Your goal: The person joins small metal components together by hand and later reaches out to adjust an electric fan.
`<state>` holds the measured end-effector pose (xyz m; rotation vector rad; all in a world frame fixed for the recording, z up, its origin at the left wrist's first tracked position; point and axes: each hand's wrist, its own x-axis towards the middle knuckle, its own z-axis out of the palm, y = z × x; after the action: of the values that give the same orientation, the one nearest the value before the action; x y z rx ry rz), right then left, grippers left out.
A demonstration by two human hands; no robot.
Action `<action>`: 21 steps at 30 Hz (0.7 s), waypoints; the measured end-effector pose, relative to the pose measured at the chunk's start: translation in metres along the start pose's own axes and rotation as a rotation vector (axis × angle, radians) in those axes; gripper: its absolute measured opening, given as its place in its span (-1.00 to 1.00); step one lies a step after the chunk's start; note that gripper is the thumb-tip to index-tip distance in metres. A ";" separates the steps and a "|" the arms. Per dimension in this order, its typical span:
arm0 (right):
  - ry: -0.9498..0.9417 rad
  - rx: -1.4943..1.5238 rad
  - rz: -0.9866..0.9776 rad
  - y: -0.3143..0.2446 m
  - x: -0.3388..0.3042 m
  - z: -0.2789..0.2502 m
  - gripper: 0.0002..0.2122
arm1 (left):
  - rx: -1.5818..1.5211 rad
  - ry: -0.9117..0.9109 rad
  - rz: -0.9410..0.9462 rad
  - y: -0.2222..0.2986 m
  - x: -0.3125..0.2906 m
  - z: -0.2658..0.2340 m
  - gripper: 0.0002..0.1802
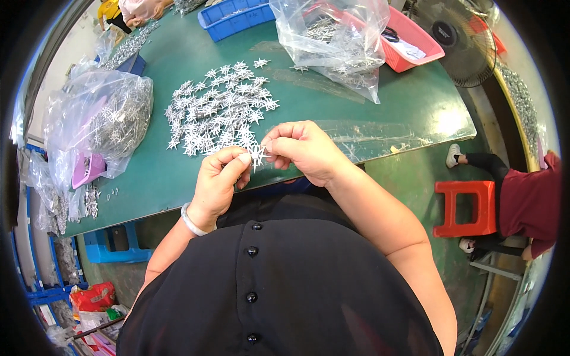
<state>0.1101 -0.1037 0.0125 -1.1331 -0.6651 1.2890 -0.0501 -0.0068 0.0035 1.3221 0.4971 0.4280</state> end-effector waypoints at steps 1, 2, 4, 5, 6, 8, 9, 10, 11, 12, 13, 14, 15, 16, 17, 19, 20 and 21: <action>-0.022 0.020 -0.004 0.000 0.000 -0.001 -0.92 | -0.002 0.002 0.001 0.000 0.000 -0.001 -0.86; -0.043 0.040 -0.009 0.000 0.000 -0.001 -0.91 | -0.028 0.001 -0.007 0.001 0.001 -0.002 -0.86; -0.025 0.054 -0.014 0.000 0.000 0.002 -0.91 | -0.055 0.001 -0.014 0.001 0.001 -0.003 -0.86; -0.005 0.069 -0.021 0.000 0.001 0.003 -0.91 | -0.066 0.011 -0.025 0.001 0.002 -0.003 -0.86; -0.006 0.068 -0.019 0.000 0.001 0.003 -0.91 | -0.078 0.022 -0.036 0.001 0.002 -0.004 -0.86; -0.018 0.048 -0.025 0.001 0.002 0.002 -0.91 | -0.096 0.024 -0.037 0.000 0.003 -0.005 -0.86; -0.019 0.047 -0.024 0.001 0.002 0.003 -0.91 | -0.112 0.024 -0.038 -0.001 0.003 -0.006 -0.87; -0.024 0.024 -0.024 -0.001 0.002 0.003 -0.90 | -0.113 0.026 -0.038 0.000 0.003 -0.007 -0.87; -0.029 0.000 -0.024 -0.001 0.002 0.004 -0.90 | -0.117 0.033 -0.032 0.000 0.003 -0.007 -0.87; -0.031 0.000 -0.023 -0.001 0.002 0.004 -0.90 | -0.122 0.039 -0.025 0.001 0.003 -0.007 -0.87; -0.033 -0.043 -0.041 -0.001 0.002 0.005 -0.89 | -0.123 0.041 -0.025 0.000 0.003 -0.007 -0.87; -0.035 -0.087 -0.059 -0.001 0.002 0.006 -0.88 | -0.101 0.046 -0.006 0.000 0.003 -0.008 -0.88; -0.036 -0.087 -0.058 0.000 0.002 0.007 -0.88 | -0.080 0.051 0.012 -0.001 0.003 -0.008 -0.88; -0.024 -0.089 -0.068 0.000 0.002 0.007 -0.89 | -0.081 0.051 0.012 -0.001 0.003 -0.009 -0.88; -0.011 -0.090 -0.078 0.000 0.002 0.007 -0.89 | -0.075 0.043 0.021 -0.001 0.003 -0.009 -0.88; -0.013 -0.094 -0.080 0.000 0.003 0.006 -0.88 | -0.071 0.034 0.028 -0.002 0.004 -0.009 -0.87; -0.017 -0.097 -0.083 0.001 0.003 0.005 -0.87 | -0.118 0.037 0.004 -0.002 0.004 -0.010 -0.86; -0.016 -0.098 -0.081 0.001 0.003 0.005 -0.87 | -0.166 0.040 -0.021 -0.002 0.005 -0.010 -0.85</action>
<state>0.1057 -0.0990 0.0132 -1.1642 -0.7856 1.2083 -0.0519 0.0031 -0.0010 1.1498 0.4974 0.4690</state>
